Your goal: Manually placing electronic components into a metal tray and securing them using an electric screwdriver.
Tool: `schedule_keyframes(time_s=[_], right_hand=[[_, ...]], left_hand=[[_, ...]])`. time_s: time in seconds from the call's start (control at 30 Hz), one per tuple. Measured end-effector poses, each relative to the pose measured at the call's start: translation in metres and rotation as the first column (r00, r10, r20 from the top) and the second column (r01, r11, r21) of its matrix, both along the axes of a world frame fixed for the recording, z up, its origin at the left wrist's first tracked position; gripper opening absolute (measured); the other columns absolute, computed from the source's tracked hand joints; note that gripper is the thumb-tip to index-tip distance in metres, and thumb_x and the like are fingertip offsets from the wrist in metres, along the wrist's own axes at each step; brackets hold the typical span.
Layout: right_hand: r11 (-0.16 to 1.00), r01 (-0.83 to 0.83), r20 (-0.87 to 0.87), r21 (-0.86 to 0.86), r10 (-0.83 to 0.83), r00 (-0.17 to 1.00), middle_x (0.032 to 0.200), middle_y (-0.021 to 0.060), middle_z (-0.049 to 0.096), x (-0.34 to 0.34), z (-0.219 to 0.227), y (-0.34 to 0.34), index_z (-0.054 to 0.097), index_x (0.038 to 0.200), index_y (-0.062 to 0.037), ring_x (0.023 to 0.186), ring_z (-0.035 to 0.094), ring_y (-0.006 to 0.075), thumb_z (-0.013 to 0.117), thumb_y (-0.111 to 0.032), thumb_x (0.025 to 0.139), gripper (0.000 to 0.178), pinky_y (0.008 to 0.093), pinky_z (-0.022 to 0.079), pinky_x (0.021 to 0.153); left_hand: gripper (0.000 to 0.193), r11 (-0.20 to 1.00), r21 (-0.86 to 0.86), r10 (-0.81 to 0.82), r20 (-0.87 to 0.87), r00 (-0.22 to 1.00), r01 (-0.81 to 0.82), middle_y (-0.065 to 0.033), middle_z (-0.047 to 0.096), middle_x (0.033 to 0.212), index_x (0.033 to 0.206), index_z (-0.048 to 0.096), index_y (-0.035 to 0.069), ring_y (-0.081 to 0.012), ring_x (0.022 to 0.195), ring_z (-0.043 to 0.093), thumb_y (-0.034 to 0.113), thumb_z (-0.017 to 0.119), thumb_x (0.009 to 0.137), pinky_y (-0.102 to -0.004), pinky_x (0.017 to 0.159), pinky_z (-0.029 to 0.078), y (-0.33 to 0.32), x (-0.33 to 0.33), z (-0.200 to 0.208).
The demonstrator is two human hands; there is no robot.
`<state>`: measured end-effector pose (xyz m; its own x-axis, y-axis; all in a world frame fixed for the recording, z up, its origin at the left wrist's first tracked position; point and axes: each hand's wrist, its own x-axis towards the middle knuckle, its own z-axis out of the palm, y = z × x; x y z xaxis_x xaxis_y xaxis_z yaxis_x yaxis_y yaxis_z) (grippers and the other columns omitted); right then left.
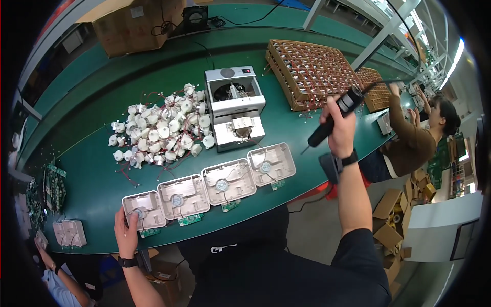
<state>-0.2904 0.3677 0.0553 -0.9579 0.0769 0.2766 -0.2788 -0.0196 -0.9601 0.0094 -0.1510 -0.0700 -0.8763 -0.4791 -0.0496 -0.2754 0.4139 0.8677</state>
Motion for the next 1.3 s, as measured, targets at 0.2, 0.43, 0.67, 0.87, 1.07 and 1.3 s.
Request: schedule_keyframes(time_s=[0.2,0.43,0.67,0.87,1.07,1.3], right_hand=[[0.985,0.063,-0.066,-0.158,-0.074,0.995,0.072,0.0043,0.056,0.051,-0.013,-0.018,0.053,0.097,-0.0048,0.059,0.055,0.0153,0.066,-0.008,0.093,0.014,0.0305,0.047,0.058],[0.995,0.096,-0.126,-0.015,-0.098,0.987,0.069,0.0044,0.054,0.036,-0.021,-0.036,0.053,0.097,-0.0034,0.057,0.054,0.0156,0.066,-0.003,0.091,0.015,0.0307,0.047,0.056],[0.982,-0.096,-0.273,-0.164,0.049,0.961,0.069,0.0044,0.055,0.038,0.038,-0.057,0.054,0.096,-0.0032,0.057,0.055,0.0147,0.062,-0.002,0.092,0.009,0.0298,0.047,0.057],[0.948,-0.298,-0.229,-0.109,0.267,0.936,0.065,0.0050,0.055,0.038,0.066,-0.135,0.054,0.093,-0.0009,0.054,0.054,0.0152,0.063,-0.003,0.090,0.010,0.0299,0.047,0.054],[0.961,-0.272,-0.238,-0.053,0.252,0.938,0.063,0.0050,0.055,0.019,0.045,-0.150,0.055,0.094,-0.0004,0.053,0.056,0.0156,0.065,-0.003,0.089,0.012,0.0300,0.047,0.054],[0.957,-0.284,-0.157,-0.066,0.271,0.950,0.065,0.0061,0.055,0.042,0.053,-0.131,0.053,0.095,0.0002,0.054,0.055,0.0158,0.063,-0.002,0.089,0.012,0.0301,0.047,0.054]], left_hand=[[0.039,0.941,-0.335,-0.018,0.103,0.995,0.052,-0.0150,0.058,0.108,0.130,0.057,-0.003,-0.0290,0.098,0.058,0.025,0.057,0.101,-0.0377,0.090,0.046,0.013,-0.003,0.013],[0.041,0.940,-0.342,0.048,0.115,0.992,-0.006,-0.0156,0.058,0.109,0.129,0.058,-0.003,-0.0303,0.099,0.058,0.027,0.057,0.102,-0.0382,0.092,0.046,0.030,-0.009,0.017],[0.046,0.998,-0.055,0.033,-0.018,0.999,-0.034,-0.0140,0.060,0.120,0.131,0.057,-0.004,-0.0228,0.107,0.061,0.027,0.065,0.098,-0.0351,0.096,0.047,0.013,0.000,-0.009],[0.053,0.997,-0.019,0.082,0.051,0.995,-0.081,-0.0144,0.064,0.123,0.134,0.055,-0.004,-0.0192,0.108,0.062,0.028,0.069,0.094,-0.0329,0.095,0.048,0.019,-0.011,0.004],[0.056,0.996,0.006,0.084,0.005,0.996,-0.084,-0.0137,0.068,0.117,0.135,0.054,-0.004,-0.0195,0.104,0.064,0.028,0.072,0.092,-0.0325,0.093,0.049,0.031,-0.017,0.012],[0.055,0.994,0.078,0.078,-0.002,0.997,-0.078,-0.0120,0.069,0.114,0.135,0.055,-0.002,-0.0183,0.103,0.063,0.028,0.071,0.093,-0.0318,0.091,0.049,0.029,-0.015,0.011]])
